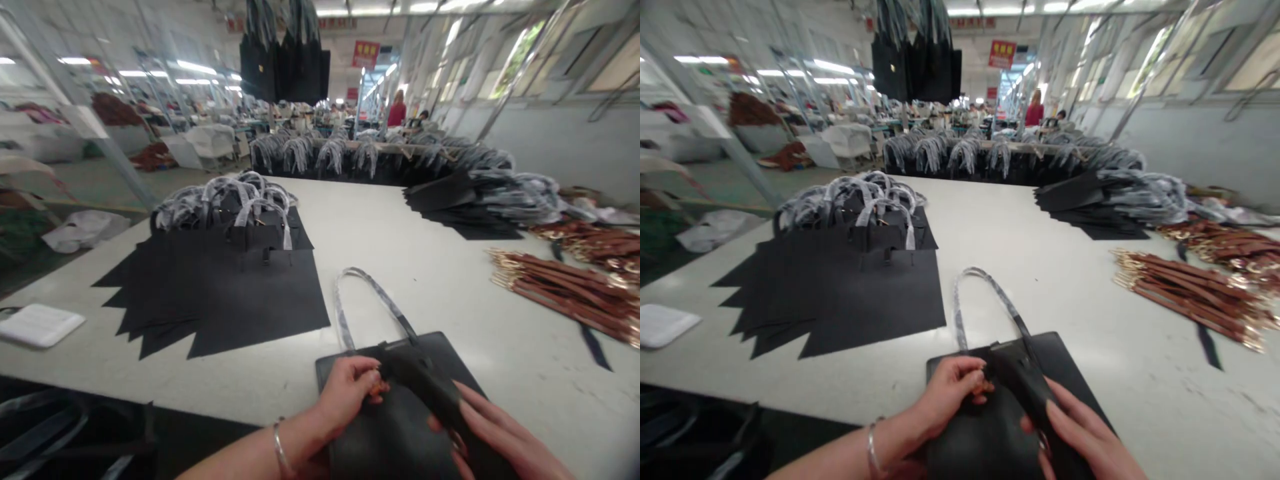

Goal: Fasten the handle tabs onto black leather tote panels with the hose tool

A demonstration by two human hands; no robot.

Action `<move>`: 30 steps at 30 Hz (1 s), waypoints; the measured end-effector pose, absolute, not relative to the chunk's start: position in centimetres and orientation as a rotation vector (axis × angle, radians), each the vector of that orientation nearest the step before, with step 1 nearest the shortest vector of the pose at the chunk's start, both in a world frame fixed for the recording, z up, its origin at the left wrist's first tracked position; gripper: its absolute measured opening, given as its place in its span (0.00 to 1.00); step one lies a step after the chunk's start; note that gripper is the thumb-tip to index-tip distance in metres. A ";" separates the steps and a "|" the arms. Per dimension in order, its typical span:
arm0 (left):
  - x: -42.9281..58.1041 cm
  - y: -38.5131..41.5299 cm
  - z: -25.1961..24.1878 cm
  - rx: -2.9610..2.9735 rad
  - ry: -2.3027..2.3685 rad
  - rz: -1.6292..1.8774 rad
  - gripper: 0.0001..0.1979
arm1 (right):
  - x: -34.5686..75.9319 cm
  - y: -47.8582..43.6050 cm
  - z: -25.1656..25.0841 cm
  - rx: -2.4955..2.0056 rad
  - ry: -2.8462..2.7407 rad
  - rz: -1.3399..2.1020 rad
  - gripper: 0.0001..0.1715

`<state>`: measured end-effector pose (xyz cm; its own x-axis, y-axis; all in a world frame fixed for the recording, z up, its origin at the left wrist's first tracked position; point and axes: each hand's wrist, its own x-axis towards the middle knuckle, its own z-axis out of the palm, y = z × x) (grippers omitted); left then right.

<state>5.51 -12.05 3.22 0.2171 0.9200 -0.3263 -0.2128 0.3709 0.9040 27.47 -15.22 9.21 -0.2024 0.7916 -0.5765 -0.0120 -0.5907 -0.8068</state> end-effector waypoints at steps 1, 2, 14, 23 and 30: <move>5.7 -12.3 3.2 0.771 1.058 0.920 0.18 | 27.4 -15.1 10.0 -1.485 -0.874 1.873 0.41; 5.9 -12.4 3.1 0.704 1.068 0.917 0.22 | 27.4 -15.0 10.5 -1.457 -0.847 1.884 0.39; 7.0 -13.4 2.8 0.685 1.038 0.861 0.24 | 27.8 -15.5 10.3 -1.341 -0.833 1.927 0.34; 7.4 -13.0 2.9 0.371 0.913 0.778 0.10 | 28.1 -16.5 9.8 -1.344 -0.804 2.004 0.38; 8.6 -13.1 2.3 0.407 0.888 0.799 0.08 | 29.7 -17.0 10.6 -1.550 -0.803 1.777 0.42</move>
